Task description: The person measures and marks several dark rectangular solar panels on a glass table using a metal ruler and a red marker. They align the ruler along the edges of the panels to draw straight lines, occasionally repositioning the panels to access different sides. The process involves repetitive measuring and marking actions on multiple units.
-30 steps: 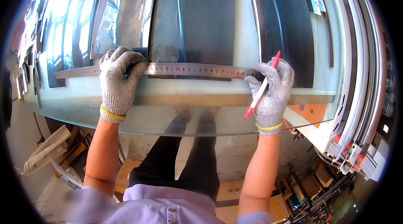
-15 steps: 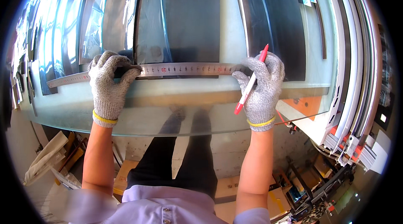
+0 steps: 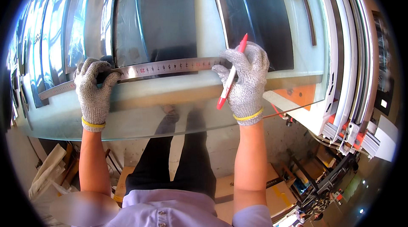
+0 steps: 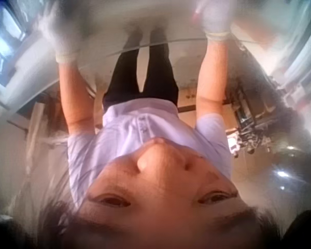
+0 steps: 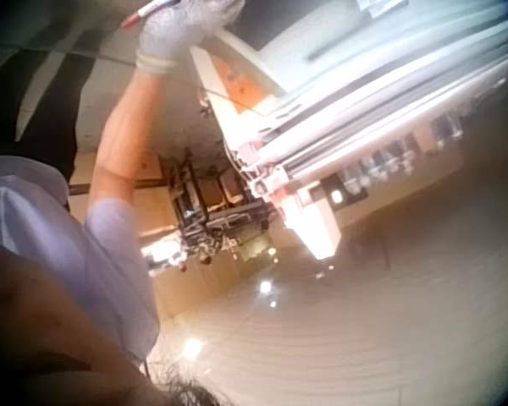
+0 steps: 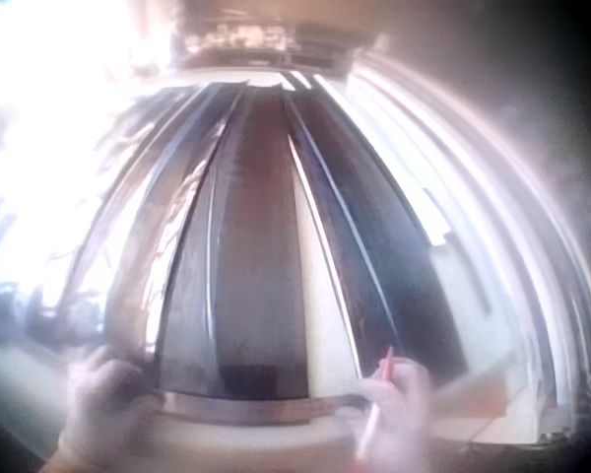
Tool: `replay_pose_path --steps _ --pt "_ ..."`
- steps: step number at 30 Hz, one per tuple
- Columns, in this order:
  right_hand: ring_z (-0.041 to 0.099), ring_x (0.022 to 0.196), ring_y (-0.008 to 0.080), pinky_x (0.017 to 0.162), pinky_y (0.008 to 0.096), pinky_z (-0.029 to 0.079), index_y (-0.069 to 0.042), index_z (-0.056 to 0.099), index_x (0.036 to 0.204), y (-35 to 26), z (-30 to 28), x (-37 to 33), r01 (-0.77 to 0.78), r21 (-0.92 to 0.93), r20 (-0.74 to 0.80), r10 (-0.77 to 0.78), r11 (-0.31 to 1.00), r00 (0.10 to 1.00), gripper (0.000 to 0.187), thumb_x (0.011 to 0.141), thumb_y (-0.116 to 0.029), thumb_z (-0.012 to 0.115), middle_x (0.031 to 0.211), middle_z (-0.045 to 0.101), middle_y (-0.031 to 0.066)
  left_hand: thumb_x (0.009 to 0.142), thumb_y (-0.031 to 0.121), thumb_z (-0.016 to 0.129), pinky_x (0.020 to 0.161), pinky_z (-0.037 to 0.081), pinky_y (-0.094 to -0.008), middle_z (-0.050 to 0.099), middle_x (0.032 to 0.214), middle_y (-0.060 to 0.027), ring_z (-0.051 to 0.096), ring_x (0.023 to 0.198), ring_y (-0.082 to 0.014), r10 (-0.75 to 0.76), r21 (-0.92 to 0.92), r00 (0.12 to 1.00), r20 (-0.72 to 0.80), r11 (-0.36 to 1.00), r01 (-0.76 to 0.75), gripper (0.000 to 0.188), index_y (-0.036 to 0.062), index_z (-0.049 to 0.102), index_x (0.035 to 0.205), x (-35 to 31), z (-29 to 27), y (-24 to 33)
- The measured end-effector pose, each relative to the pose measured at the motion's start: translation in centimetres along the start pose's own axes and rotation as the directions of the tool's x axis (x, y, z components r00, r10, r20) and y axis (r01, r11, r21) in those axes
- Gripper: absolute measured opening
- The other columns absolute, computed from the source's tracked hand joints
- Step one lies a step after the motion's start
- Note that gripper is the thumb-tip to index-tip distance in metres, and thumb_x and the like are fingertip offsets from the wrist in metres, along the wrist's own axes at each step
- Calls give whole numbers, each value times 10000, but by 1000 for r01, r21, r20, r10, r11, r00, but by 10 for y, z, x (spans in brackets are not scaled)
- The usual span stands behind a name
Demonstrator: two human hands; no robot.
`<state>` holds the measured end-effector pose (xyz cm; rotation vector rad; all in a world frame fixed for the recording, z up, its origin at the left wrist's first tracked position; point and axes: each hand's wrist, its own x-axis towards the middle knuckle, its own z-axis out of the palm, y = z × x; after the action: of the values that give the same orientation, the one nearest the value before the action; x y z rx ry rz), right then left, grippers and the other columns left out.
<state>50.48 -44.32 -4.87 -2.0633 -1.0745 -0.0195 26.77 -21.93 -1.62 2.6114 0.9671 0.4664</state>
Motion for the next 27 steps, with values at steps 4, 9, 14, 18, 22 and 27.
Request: replay_pose_path --steps 4,9,14,18,22,27 --pt "584 1135 326 975 440 515 -68 762 1062 1 -2 0 19 11 -1 -19 1000 1000 475 618 -8 922 1112 642 102 755 207 878 899 452 -446 678 909 -64 611 915 -307 -16 -11 1000 1 1000 16 219 84 733 863 0 1 1" --pt "581 1162 313 999 431 518 -75 760 1077 1 -3 0 35 -45 18 -34 998 999 468 641 -12 919 1143 628 96 768 215 873 905 452 -451 686 918 -62 620 925 -303 -23 -46 1000 -1 999 23 214 83 737 867 0 1 0" --pt "575 1218 275 1039 405 539 -95 760 1118 3 -6 -1 52 -93 69 -45 994 997 462 694 16 904 1222 600 85 771 217 872 903 454 -446 688 916 -59 623 924 -300 -20 -26 1000 6 999 20 221 79 739 880 0 0 0" --pt "585 1133 333 1002 463 480 -78 762 1049 2 -2 0 45 -27 1 -45 999 999 433 647 -67 923 1100 647 98 793 183 846 892 490 -418 686 963 -91 634 955 -293 -22 -14 999 48 1000 22 233 32 726 926 0 -2 -2" --pt "586 1136 331 1002 461 484 -81 763 1055 2 -2 0 41 -27 0 -41 999 999 442 645 -57 924 1103 654 97 788 197 855 897 475 -426 687 946 -80 630 940 -295 -19 -20 999 29 1000 19 233 48 730 916 0 -2 -1" --pt "585 1140 332 1004 459 483 -86 764 1061 2 -1 1 39 -3 -7 -39 999 999 447 645 -54 923 1090 658 94 771 228 875 904 452 -445 689 909 -63 621 914 -303 -25 -41 1000 -7 999 25 233 80 738 888 -1 1 -2"
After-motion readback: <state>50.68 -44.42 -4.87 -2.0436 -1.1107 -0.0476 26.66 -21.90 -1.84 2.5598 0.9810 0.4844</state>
